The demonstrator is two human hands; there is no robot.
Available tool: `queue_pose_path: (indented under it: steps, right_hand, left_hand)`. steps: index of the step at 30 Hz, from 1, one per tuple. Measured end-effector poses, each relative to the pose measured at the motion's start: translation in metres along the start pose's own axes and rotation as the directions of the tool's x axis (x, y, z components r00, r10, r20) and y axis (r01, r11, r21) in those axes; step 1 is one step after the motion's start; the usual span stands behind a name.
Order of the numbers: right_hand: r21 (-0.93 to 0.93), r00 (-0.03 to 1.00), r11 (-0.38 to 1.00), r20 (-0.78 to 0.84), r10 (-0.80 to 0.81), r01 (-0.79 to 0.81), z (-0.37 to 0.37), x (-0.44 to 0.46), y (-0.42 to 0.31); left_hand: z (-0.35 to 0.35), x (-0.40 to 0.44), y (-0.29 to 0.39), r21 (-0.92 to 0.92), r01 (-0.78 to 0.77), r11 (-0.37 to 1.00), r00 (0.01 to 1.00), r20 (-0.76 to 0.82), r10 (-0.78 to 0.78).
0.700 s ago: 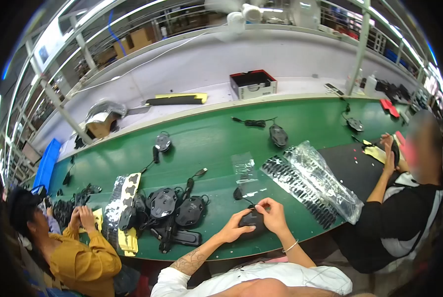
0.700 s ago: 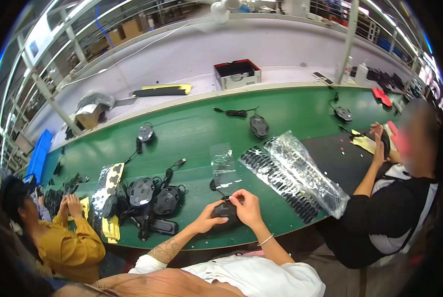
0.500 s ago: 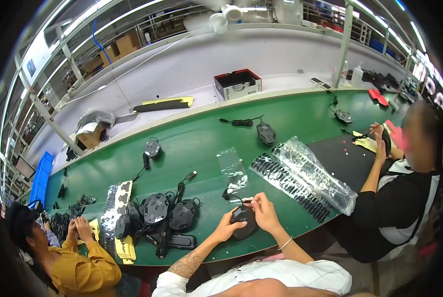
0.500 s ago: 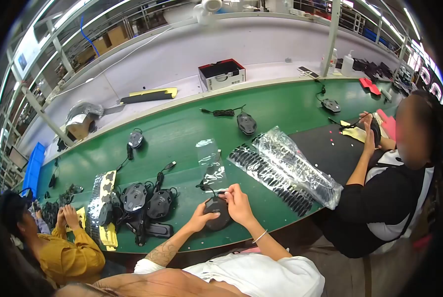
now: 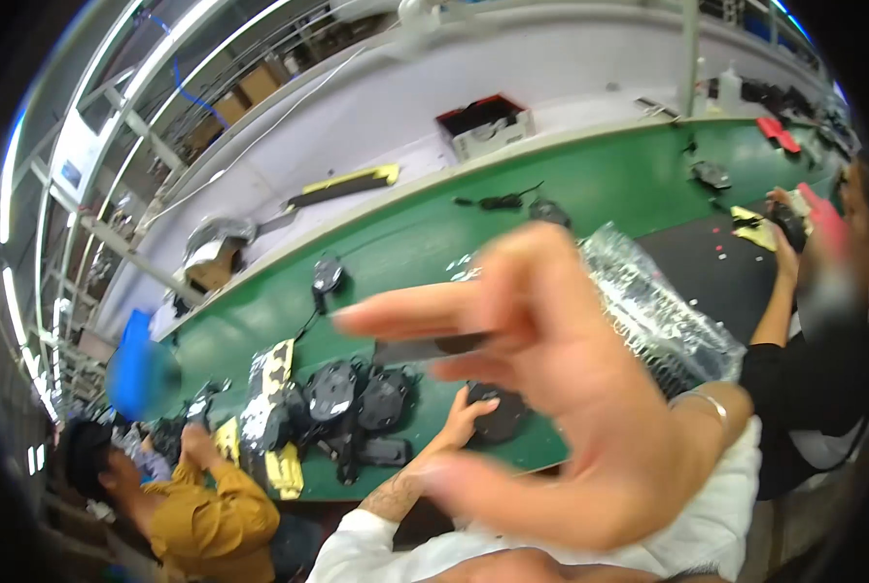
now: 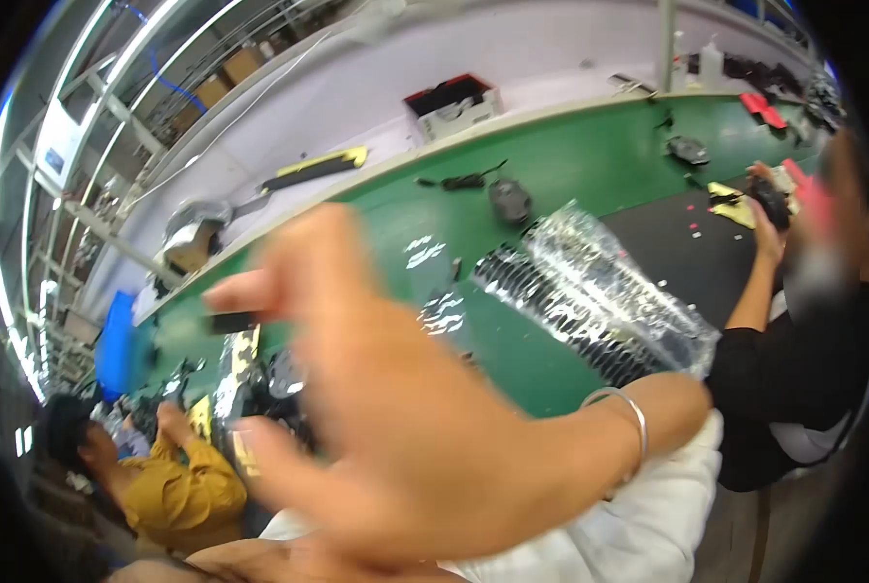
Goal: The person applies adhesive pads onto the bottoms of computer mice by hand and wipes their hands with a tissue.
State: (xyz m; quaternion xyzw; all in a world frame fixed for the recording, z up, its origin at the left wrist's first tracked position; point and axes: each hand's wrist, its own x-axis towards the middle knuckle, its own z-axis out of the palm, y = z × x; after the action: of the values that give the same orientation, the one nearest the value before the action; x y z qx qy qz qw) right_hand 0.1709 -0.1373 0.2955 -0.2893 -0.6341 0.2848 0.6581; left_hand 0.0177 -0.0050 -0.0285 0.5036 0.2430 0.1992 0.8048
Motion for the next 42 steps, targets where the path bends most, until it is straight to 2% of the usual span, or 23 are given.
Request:
queue_pose_path:
  steps: [3,6,8,9,11,13,16,19,23,34,38,40,41,42]
  right_hand:
    - [0.131,1.000,0.991,-0.004,0.027,-0.026,-0.004,-0.006,0.018]
    - [0.210,0.999,0.977,0.037,0.035,-0.042,0.005,0.000,0.028]
    - [0.224,0.996,0.973,0.080,0.041,-0.058,0.013,0.004,0.033]
    - [0.222,0.994,0.973,0.098,0.049,-0.069,0.013,0.006,0.033]
    - [0.218,0.991,0.972,0.115,0.064,-0.088,0.017,0.012,0.033]
    - [0.216,0.990,0.971,0.119,0.076,-0.101,0.021,0.019,0.034]
    - [0.186,0.986,0.975,0.131,0.099,-0.123,0.024,0.012,0.044]
    - [0.116,0.985,0.981,0.084,0.149,-0.158,0.006,-0.001,0.053]
    - [0.100,0.986,0.981,0.025,0.163,-0.165,0.000,-0.012,0.058]
    - [0.084,0.964,0.967,-0.101,0.248,-0.240,0.003,-0.040,0.056]
    - [0.066,0.963,0.962,-0.034,0.266,-0.263,0.009,-0.031,0.058]
    - [0.058,0.964,0.962,0.008,0.266,-0.266,0.010,-0.015,0.057]
    - [0.061,0.966,0.964,0.021,0.259,-0.260,0.011,-0.010,0.058]
    - [0.071,0.971,0.968,0.033,0.239,-0.241,0.018,-0.015,0.060]
  left_hand:
    - [-0.005,0.002,-0.006,-0.111,0.008,0.994,0.999,-0.051,-0.014]
    - [0.010,-0.005,0.013,-0.102,0.014,0.995,0.995,-0.095,-0.024]
    - [0.028,-0.004,0.029,-0.071,-0.031,0.997,0.999,0.029,0.033]
    - [-0.011,0.008,-0.031,-0.046,-0.017,0.999,0.999,-0.031,0.016]
    - [-0.008,0.006,-0.028,-0.027,0.001,1.000,0.995,-0.098,-0.003]
    - [-0.004,0.001,-0.025,0.068,0.026,0.997,0.997,-0.079,-0.021]
    - [-0.015,-0.007,-0.016,0.053,0.055,0.997,0.996,-0.077,-0.050]
    - [-0.003,0.002,-0.026,0.039,0.121,0.992,0.993,-0.011,-0.121]
    - [-0.004,-0.001,-0.025,0.025,0.054,0.998,0.995,-0.081,-0.052]
    - [0.001,-0.002,-0.004,-0.049,0.054,0.997,0.998,0.021,-0.053]
    - [0.011,0.000,0.014,-0.075,0.034,0.997,0.996,0.089,-0.027]
    - [0.043,-0.005,0.037,-0.184,0.129,0.974,0.980,-0.127,-0.154]
    - [0.035,-0.002,0.021,-0.182,0.114,0.977,0.979,-0.144,-0.141]
    - [0.015,0.000,-0.003,-0.087,0.101,0.991,0.991,-0.077,-0.107]
